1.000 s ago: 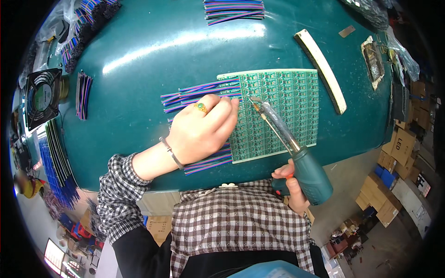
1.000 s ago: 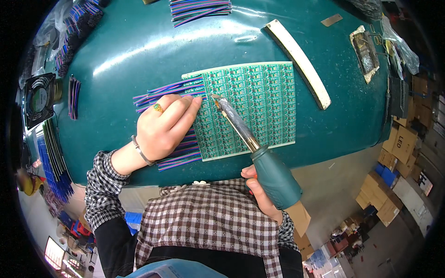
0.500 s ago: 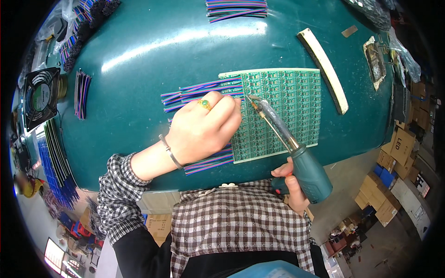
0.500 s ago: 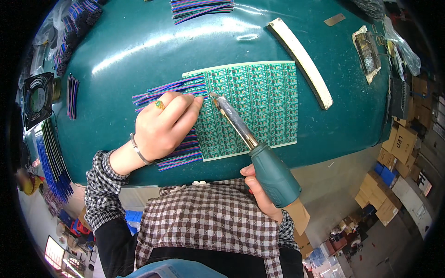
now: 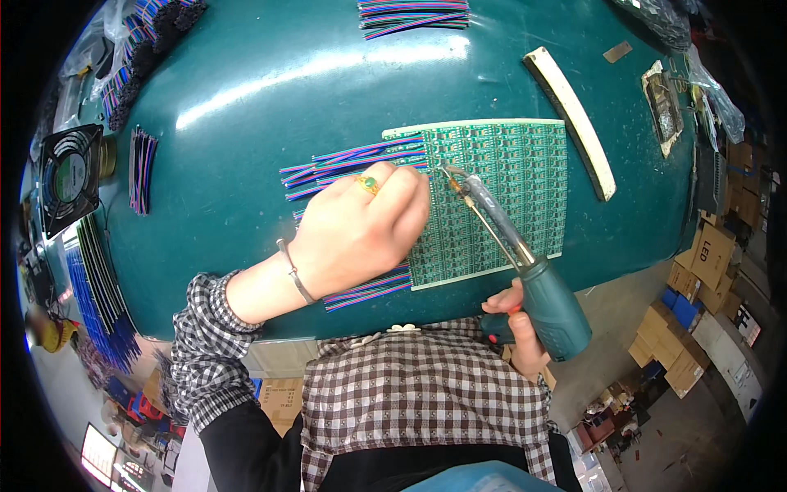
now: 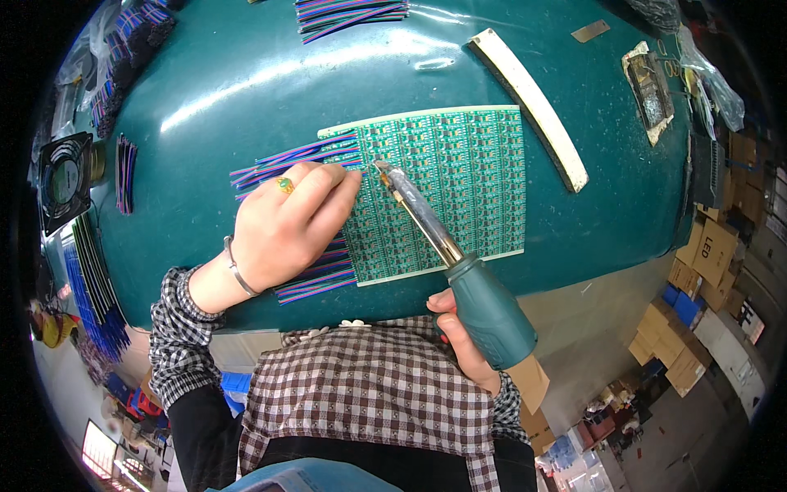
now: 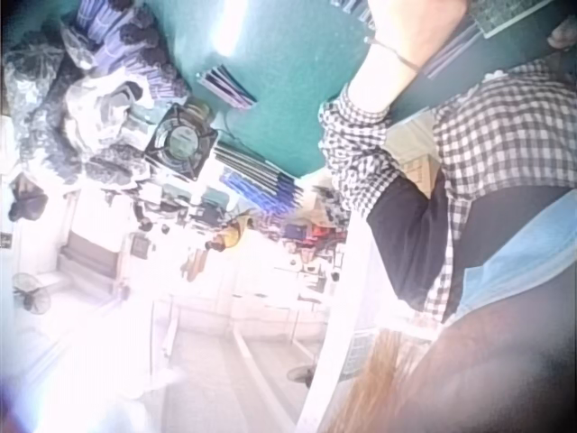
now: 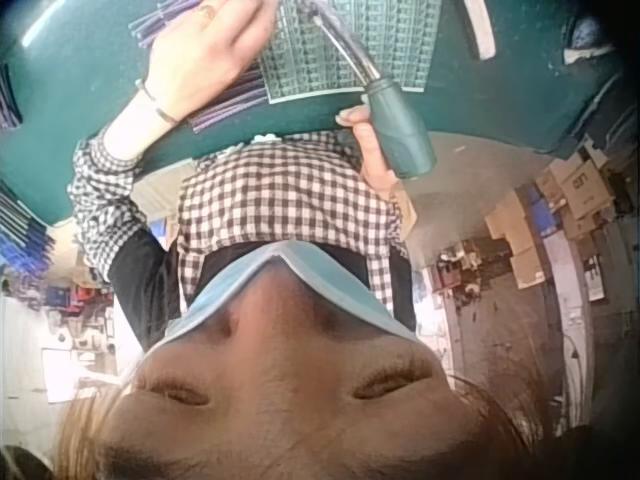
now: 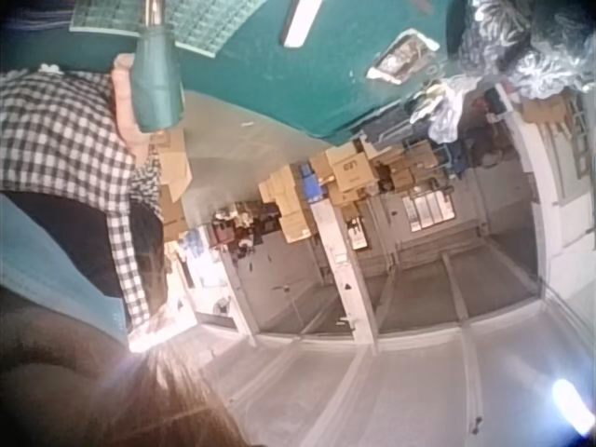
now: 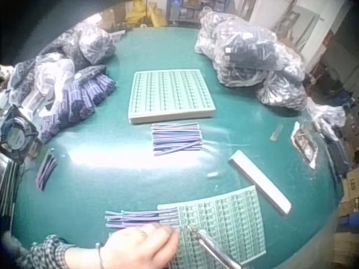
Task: The person solders or heat-shrinks wire strips onto LED panel arrays using a hot air gun.
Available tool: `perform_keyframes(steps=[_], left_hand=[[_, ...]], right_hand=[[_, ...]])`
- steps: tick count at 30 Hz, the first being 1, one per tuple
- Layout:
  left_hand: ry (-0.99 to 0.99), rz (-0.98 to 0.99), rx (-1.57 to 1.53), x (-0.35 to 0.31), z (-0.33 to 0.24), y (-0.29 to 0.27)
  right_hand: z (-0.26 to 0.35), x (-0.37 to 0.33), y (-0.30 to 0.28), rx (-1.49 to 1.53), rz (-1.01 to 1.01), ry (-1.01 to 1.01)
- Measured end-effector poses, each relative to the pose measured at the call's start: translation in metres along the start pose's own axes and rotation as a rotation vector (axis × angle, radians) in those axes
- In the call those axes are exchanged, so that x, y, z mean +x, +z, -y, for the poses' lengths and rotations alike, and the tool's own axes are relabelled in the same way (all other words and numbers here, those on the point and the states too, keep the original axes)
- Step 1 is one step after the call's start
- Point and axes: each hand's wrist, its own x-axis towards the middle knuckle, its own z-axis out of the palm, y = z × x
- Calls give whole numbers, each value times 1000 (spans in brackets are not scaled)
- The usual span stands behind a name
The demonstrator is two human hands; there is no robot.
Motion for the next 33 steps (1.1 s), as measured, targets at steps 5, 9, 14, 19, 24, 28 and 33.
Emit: perform_keyframes(steps=[5,9,14,19,24,28,33], left_hand=[[-1,-19,-91,-3,6,2],[4,-51,-104,-3,5,4],[0,-52,-125,-2,6,2],[-4,-43,-134,-2,6,3],[-5,-29,-147,-2,7,2],[-8,-29,-142,-2,7,1],[-8,-32,-140,-2,7,2]], right_hand=[[9,2,4,171,16,105],[5,1,1,173,45,96],[6,1,3,162,23,95],[2,-1,-2,1,98,68],[5,2,6,122,-3,89],[6,2,7,117,-9,83],[3,1,1,-50,99,31]])
